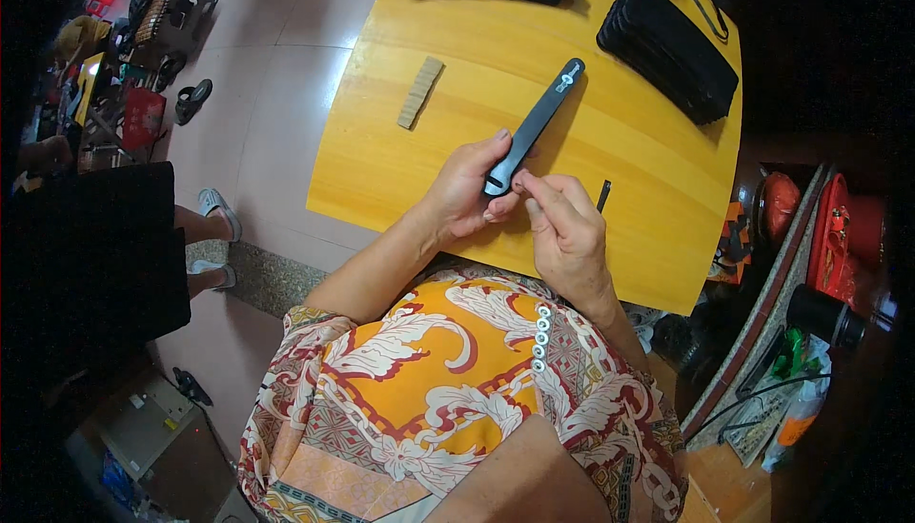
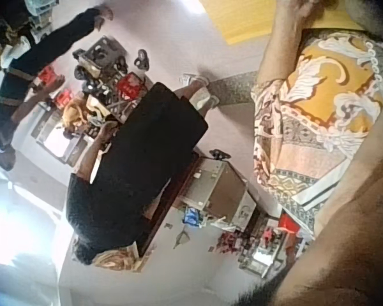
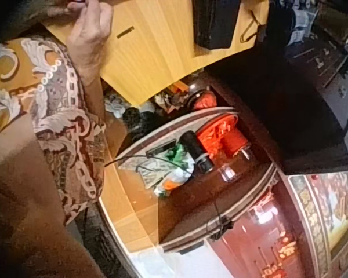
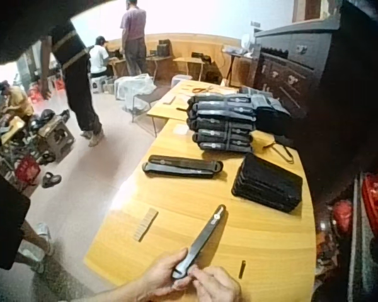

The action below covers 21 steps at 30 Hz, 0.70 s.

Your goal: Assembling black straps with hardware components at a workbench.

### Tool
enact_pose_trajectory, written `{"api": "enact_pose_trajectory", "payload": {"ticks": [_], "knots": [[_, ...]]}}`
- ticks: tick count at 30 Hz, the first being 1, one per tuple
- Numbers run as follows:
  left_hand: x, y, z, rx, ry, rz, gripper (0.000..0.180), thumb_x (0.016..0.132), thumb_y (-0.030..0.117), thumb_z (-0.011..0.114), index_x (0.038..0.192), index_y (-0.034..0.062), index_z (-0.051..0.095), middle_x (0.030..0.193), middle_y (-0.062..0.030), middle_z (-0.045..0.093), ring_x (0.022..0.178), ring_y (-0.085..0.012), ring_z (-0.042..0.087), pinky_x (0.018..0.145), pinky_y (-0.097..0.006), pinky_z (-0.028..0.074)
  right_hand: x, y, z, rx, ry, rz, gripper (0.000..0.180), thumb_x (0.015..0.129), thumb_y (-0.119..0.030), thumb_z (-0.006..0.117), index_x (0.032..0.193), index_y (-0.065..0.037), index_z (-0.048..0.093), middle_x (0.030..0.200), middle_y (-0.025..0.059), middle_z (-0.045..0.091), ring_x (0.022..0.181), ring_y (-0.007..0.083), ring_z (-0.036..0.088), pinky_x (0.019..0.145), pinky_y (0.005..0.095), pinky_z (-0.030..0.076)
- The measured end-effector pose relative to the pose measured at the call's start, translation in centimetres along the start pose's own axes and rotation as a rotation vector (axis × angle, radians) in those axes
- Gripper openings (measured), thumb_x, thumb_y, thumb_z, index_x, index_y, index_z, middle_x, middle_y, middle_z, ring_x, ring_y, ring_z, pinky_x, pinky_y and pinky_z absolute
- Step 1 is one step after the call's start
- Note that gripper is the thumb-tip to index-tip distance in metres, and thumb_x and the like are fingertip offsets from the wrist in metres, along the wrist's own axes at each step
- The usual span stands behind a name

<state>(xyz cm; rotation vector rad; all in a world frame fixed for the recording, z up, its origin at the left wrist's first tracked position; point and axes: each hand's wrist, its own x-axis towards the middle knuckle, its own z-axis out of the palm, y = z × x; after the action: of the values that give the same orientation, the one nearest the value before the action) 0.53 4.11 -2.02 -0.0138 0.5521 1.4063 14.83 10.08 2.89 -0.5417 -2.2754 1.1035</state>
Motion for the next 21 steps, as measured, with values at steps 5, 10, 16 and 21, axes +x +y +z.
{"api": "enact_pose_trajectory", "payload": {"ticks": [5, 10, 16, 21], "knots": [[-0.3, 0.0, 0.6, 0.103, 0.070, 0.067, 0.036, 0.094, 0.033, 0.040, 0.103, 0.0004, 0.050, 0.065, -0.0089, 0.054, 0.039, -0.0125, 0.046, 0.033, -0.021, 0.034, -0.3, 0.2, -0.2, -0.101, -0.006, -0.002, 0.023, 0.075, 0.008, 0.054, 0.098, 0.003, 0.057, 0.085, 0.0161, 0.057, 0.076, 0.0329, 0.058, 0.065, 0.0366, 0.047], [-0.4, 0.3, 0.8, 0.094, 0.024, 0.056, 0.034, 0.094, 0.032, 0.039, 0.105, 0.0016, 0.049, 0.065, -0.0091, 0.054, 0.038, -0.0119, 0.043, 0.033, -0.021, 0.033, -0.3, -0.4, 0.1, 0.003, 0.001, 0.098, 0.020, 0.074, 0.008, 0.055, 0.093, 0.003, 0.055, 0.084, 0.0177, 0.058, 0.075, 0.0356, 0.059, 0.061, 0.0381, 0.048], [-0.3, 0.1, 0.8, 0.043, 0.029, 0.063, 0.031, 0.095, 0.029, 0.038, 0.104, 0.0020, 0.048, 0.066, -0.0097, 0.054, 0.037, -0.0116, 0.039, 0.033, -0.020, 0.032, -0.4, -0.4, 0.7, 0.050, 0.011, 0.135, 0.017, 0.077, 0.007, 0.054, 0.093, 0.004, 0.052, 0.083, 0.0208, 0.057, 0.076, 0.0384, 0.059, 0.062, 0.0396, 0.048], [-0.2, 0.0, 0.9, 0.049, 0.037, 0.075, 0.028, 0.095, 0.028, 0.037, 0.099, 0.0028, 0.048, 0.066, -0.0099, 0.054, 0.037, -0.0117, 0.038, 0.033, -0.021, 0.031, -0.5, -0.1, 0.9, 0.055, 0.002, 0.155, 0.015, 0.078, 0.007, 0.054, 0.093, 0.004, 0.051, 0.083, 0.0215, 0.057, 0.078, 0.0385, 0.059, 0.062, 0.0398, 0.048]]}}
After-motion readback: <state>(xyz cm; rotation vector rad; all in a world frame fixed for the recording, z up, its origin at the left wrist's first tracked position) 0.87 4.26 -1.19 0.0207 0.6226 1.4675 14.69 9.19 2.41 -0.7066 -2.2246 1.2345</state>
